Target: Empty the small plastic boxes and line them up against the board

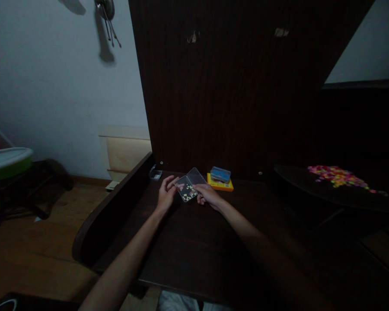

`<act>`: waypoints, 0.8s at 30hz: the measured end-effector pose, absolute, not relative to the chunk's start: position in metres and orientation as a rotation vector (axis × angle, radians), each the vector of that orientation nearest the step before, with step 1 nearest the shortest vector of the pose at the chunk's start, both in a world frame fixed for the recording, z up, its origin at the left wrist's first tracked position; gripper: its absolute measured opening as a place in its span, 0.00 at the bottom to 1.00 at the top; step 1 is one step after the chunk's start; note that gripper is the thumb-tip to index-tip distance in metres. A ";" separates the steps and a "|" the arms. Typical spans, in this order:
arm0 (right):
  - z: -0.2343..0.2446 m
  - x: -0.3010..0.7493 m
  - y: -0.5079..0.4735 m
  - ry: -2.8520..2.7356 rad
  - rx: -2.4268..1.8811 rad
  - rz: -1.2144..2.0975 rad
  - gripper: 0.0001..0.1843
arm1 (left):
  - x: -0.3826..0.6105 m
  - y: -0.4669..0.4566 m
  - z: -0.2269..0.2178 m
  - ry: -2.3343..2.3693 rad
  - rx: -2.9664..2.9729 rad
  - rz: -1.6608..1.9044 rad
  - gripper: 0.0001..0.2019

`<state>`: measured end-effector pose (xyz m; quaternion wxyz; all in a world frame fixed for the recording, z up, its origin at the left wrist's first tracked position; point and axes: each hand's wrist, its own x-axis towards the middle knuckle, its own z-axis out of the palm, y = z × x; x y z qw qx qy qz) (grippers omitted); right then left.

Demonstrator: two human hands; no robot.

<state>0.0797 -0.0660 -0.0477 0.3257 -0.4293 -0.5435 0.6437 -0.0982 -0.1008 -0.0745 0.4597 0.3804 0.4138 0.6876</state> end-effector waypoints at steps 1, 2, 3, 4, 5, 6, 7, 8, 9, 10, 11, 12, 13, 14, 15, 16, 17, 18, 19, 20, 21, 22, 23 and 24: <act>-0.049 0.075 -0.064 -1.395 -1.088 1.716 0.10 | -0.100 -0.098 -0.075 1.015 0.943 1.727 0.25; -0.050 0.071 -0.061 -1.361 -1.049 1.734 0.09 | -0.101 -0.094 -0.075 1.015 0.952 1.759 0.25; -0.052 0.066 -0.058 -1.324 -1.015 1.743 0.08 | -0.103 -0.090 -0.076 1.023 0.970 1.779 0.25; -0.054 0.061 -0.054 -1.290 -0.985 1.747 0.07 | -0.105 -0.086 -0.078 1.044 0.996 1.794 0.24; -0.056 0.057 -0.050 -1.267 -0.965 1.743 0.07 | -0.108 -0.082 -0.079 1.084 1.031 1.805 0.24; -0.059 0.052 -0.047 -1.257 -0.955 1.731 0.07 | -0.112 -0.079 -0.081 1.136 1.082 1.809 0.24; -0.061 0.048 -0.043 -1.254 -0.948 1.714 0.07 | -0.115 -0.076 -0.082 1.205 1.149 1.810 0.23; -0.064 0.043 -0.039 -1.250 -0.937 1.693 0.07 | -0.119 -0.073 -0.084 1.282 1.234 1.804 0.22; -0.066 0.039 -0.036 -1.248 -0.925 1.668 0.08 | -0.124 -0.072 -0.084 1.363 1.330 1.787 0.21; -0.068 0.036 -0.033 -1.250 -0.912 1.640 0.10 | -0.128 -0.071 -0.084 1.439 1.425 1.762 0.21; -0.071 0.032 -0.031 -1.255 -0.897 1.609 0.12 | -0.131 -0.070 -0.084 1.499 1.507 1.727 0.20; -0.073 0.029 -0.028 -1.263 -0.882 1.577 0.15 | -0.135 -0.069 -0.084 1.539 1.572 1.684 0.21; -0.075 0.026 -0.026 -1.273 -0.867 1.545 0.17 | -0.137 -0.069 -0.083 1.554 1.621 1.638 0.22; -0.076 0.024 -0.023 -1.285 -0.851 1.513 0.20 | -0.139 -0.067 -0.083 1.551 1.664 1.586 0.25; -0.078 0.022 -0.021 -1.296 -0.838 1.483 0.22 | -0.140 -0.066 -0.083 1.541 1.706 1.534 0.28; -0.080 0.020 -0.018 -1.306 -0.828 1.455 0.24 | -0.140 -0.064 -0.084 1.527 1.748 1.483 0.32; -0.081 0.019 -0.016 -1.313 -0.820 1.431 0.25 | -0.140 -0.062 -0.085 1.516 1.789 1.435 0.36; -0.083 0.018 -0.013 -1.318 -0.816 1.409 0.26 | -0.140 -0.060 -0.086 1.511 1.828 1.389 0.40; -0.084 0.017 -0.011 -1.321 -0.813 1.390 0.26 | -0.139 -0.058 -0.087 1.517 1.862 1.348 0.43; -0.085 0.017 -0.009 -1.323 -0.812 1.374 0.27 | -0.138 -0.055 -0.089 1.530 1.892 1.311 0.45; -0.087 0.016 -0.006 -1.326 -0.811 1.360 0.27 | -0.138 -0.053 -0.092 1.544 1.917 1.282 0.46; -0.088 0.016 -0.005 -1.331 -0.810 1.349 0.26 | -0.137 -0.050 -0.094 1.556 1.938 1.261 0.47; -0.089 0.016 -0.003 -1.337 -0.810 1.339 0.26 | -0.137 -0.048 -0.096 1.563 1.955 1.247 0.47; -0.090 0.015 -0.002 -1.346 -0.809 1.331 0.26 | -0.137 -0.045 -0.098 1.564 1.968 1.239 0.48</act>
